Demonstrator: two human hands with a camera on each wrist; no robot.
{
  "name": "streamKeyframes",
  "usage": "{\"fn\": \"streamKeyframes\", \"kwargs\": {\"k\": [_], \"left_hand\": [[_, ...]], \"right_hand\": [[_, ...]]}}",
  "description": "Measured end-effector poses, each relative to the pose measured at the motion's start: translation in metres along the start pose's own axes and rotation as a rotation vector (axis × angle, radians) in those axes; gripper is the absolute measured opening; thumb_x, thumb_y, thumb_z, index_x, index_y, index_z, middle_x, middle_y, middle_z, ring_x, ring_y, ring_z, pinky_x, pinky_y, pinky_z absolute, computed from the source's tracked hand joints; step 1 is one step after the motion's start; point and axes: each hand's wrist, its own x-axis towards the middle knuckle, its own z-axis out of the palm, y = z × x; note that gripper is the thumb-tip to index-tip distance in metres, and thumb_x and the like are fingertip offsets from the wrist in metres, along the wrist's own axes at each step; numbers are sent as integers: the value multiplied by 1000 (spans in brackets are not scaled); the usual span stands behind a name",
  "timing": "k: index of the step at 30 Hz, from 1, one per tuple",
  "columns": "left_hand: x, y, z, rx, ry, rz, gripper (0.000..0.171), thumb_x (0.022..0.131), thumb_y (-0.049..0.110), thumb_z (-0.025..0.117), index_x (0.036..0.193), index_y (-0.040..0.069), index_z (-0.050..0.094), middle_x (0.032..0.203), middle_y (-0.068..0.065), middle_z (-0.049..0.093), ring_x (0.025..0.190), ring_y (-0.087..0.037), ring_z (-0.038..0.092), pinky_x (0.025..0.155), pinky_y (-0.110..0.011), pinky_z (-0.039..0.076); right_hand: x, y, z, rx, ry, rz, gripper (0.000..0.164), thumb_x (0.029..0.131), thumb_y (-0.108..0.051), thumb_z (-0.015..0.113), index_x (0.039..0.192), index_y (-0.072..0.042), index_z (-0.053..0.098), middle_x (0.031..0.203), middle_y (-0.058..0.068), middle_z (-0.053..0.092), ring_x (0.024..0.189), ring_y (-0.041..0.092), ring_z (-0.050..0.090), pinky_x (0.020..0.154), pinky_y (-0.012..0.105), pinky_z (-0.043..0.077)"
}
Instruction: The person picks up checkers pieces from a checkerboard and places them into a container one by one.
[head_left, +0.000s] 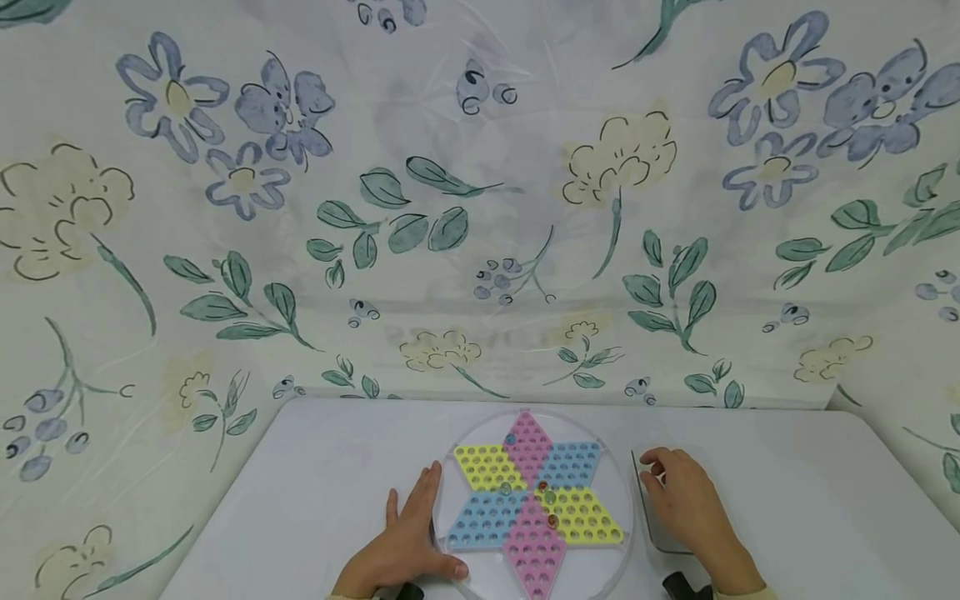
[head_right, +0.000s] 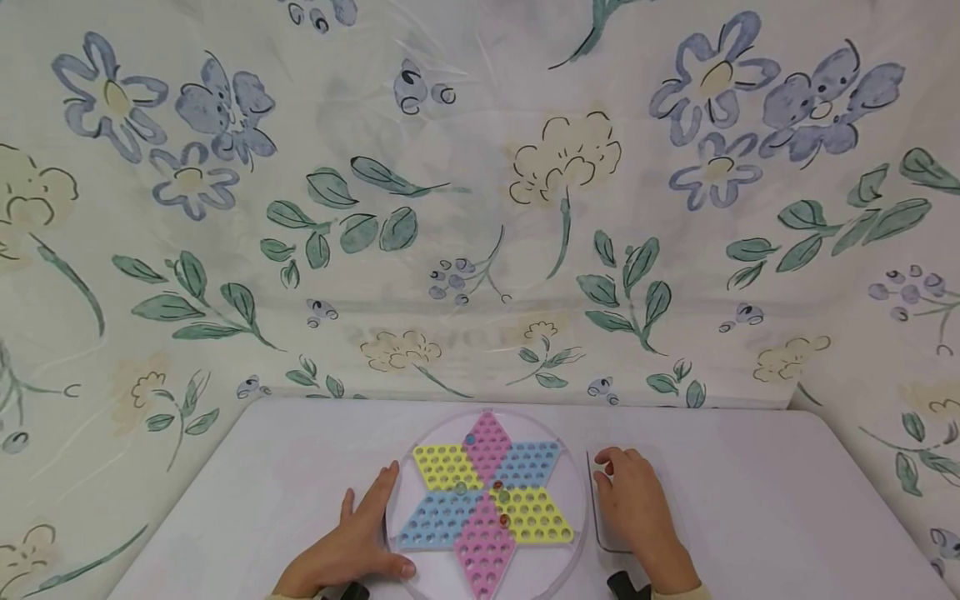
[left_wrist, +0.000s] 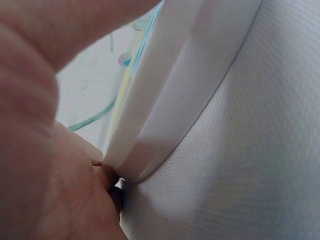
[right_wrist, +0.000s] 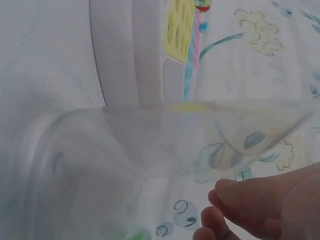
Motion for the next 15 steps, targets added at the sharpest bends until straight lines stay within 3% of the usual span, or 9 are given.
{"fn": "streamKeyframes", "kwargs": {"k": [15], "left_hand": [[0, 1, 1, -13, 7, -8, 147, 57, 49, 96, 159, -4, 5, 165, -26, 11, 152, -45, 2, 111, -68, -19]], "right_hand": [[-2, -8, -2, 23, 26, -8, 18, 92, -4, 68, 109, 2, 69, 94, 8, 64, 87, 23, 62, 72, 40, 54]]}}
